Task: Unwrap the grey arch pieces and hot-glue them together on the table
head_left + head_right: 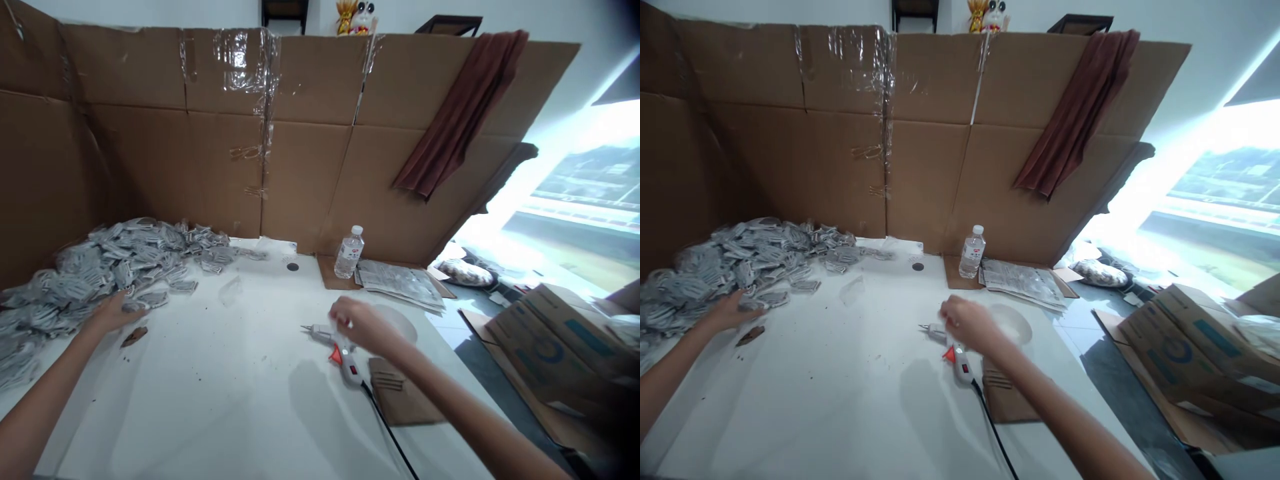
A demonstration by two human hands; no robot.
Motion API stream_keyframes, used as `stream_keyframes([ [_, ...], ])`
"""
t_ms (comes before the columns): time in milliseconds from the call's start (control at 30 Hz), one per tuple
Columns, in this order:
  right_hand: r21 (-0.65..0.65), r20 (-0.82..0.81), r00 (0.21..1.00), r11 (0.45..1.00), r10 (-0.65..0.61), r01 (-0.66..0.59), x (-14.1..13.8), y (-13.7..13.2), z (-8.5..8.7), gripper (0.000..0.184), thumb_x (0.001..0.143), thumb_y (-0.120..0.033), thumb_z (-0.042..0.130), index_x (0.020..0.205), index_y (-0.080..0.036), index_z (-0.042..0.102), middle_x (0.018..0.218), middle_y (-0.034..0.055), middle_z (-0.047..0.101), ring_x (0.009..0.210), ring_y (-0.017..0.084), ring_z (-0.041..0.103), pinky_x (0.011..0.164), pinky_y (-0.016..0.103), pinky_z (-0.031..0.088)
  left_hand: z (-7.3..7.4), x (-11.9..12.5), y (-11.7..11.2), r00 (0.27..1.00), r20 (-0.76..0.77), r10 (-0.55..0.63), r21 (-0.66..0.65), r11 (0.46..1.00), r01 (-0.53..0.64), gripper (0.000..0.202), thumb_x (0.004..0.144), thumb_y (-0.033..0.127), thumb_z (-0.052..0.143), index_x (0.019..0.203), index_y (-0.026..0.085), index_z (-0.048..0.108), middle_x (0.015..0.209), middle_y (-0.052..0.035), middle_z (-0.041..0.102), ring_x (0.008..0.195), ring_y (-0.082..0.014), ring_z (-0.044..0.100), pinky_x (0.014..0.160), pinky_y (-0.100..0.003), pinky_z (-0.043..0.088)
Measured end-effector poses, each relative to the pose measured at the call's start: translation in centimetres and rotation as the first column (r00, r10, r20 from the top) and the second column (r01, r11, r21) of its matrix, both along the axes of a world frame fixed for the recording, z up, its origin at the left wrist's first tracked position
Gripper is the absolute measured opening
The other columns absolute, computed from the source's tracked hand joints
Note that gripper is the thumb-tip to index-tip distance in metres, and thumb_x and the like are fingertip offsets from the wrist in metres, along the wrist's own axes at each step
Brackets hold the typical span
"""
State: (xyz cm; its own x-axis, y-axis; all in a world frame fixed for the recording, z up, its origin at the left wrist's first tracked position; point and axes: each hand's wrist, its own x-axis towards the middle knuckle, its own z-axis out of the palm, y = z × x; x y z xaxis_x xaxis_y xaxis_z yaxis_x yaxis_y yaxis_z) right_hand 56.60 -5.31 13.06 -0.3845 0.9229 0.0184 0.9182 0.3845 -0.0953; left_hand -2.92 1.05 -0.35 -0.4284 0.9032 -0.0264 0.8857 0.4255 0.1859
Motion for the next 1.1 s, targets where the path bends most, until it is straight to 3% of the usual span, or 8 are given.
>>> stream_keyframes([
  [167,-0.205,-0.028,0.996,0.974,0.089,-0.093,-3.9,-5.5,-5.7,0.026,0.078,-0.007,0.044,0.089,-0.016,0.066,0.097,0.0075,0.063,0.083,0.017,0.06,0.067,0.025,0.04,5.3,4.1,-3.3,0.986,0.093,-0.14,0.249,0.962,0.113,0.081,0.085,0.056,0.054,0.144,0.008,0.026,0.145,-0.0181,0.037,0.132,-0.0351,0.036,0.103,-0.043,0.036],
  [333,-0.174,-0.157,0.987,0.985,-0.036,0.009,-3.8,-8.6,-10.1,0.026,0.084,-0.018,0.047,0.103,-0.016,0.064,0.117,0.0129,0.055,0.101,0.022,0.059,0.089,0.034,0.045,8.7,13.9,-9.9,0.819,0.471,-0.326,0.657,0.75,-0.08,0.061,0.079,0.057,0.059,0.126,0.018,0.051,0.132,-0.0116,0.054,0.117,-0.0293,0.053,0.097,-0.042,0.045],
  [400,-0.155,-0.146,0.987,0.987,-0.063,0.04,-3.6,-9.3,-10.5,0.027,0.085,-0.018,0.046,0.106,-0.017,0.063,0.123,0.014,0.051,0.1,0.022,0.06,0.089,0.036,0.046,8.2,18.0,-12.9,0.753,0.487,-0.443,0.717,0.695,-0.055,0.052,0.081,0.054,0.057,0.121,0.021,0.055,0.127,-0.0094,0.057,0.115,-0.026,0.055,0.099,-0.041,0.045],
  [500,-0.149,-0.12,0.99,0.987,-0.071,0.053,-3.8,-10.0,-10.3,0.026,0.084,-0.013,0.046,0.102,-0.017,0.064,0.12,0.0132,0.055,0.098,0.022,0.061,0.086,0.035,0.048,6.5,22.1,-16.8,0.703,0.478,-0.527,0.673,0.734,0.091,0.043,0.085,0.048,0.055,0.12,0.023,0.056,0.13,-0.0073,0.056,0.119,-0.0249,0.053,0.102,-0.039,0.044],
  [633,-0.067,-0.211,0.959,0.976,0.191,-0.209,-5.5,-11.6,-11.0,0.03,0.089,-0.012,0.043,0.105,-0.019,0.068,0.115,0.0085,0.064,0.105,0.02,0.06,0.091,0.03,0.046,3.4,22.7,-20.0,0.713,0.465,-0.525,0.63,0.762,0.151,0.037,0.085,0.047,0.055,0.114,0.026,0.061,0.13,-0.0046,0.057,0.121,-0.0257,0.053,0.096,-0.036,0.05],
  [733,0.02,-0.255,0.792,0.822,0.555,-0.57,-7.8,-12.6,-12.7,0.031,0.092,-0.015,0.043,0.112,-0.021,0.066,0.12,0.0038,0.064,0.106,0.016,0.059,0.094,0.025,0.044,0.6,21.1,-21.2,0.755,0.476,-0.451,0.633,0.772,0.062,0.036,0.082,0.051,0.056,0.109,0.028,0.064,0.123,-0.0027,0.061,0.113,-0.0255,0.058,0.094,-0.038,0.051],
  [833,0.051,-0.205,0.673,0.695,0.71,-0.718,-10.4,-10.6,-14.1,0.03,0.089,-0.013,0.047,0.11,-0.02,0.067,0.122,0.0019,0.064,0.104,0.015,0.059,0.094,0.027,0.044,-2.0,19.7,-21.7,0.761,0.506,-0.405,0.586,0.809,0.04,0.038,0.08,0.054,0.057,0.106,0.028,0.065,0.119,-0.0025,0.064,0.111,-0.0263,0.06,0.091,-0.039,0.053],
  [1100,-0.003,-0.063,0.917,0.918,0.395,-0.396,-13.8,4.4,-10.2,0.034,0.08,0.0,0.047,0.097,-0.013,0.072,0.106,0.0119,0.069,0.103,0.017,0.061,0.094,0.029,0.045,-3.3,20.2,-22.6,0.742,0.547,-0.387,0.562,0.827,0.017,0.032,0.081,0.05,0.058,0.099,0.025,0.067,0.113,-0.0041,0.066,0.105,-0.0248,0.063,0.089,-0.033,0.054],
])
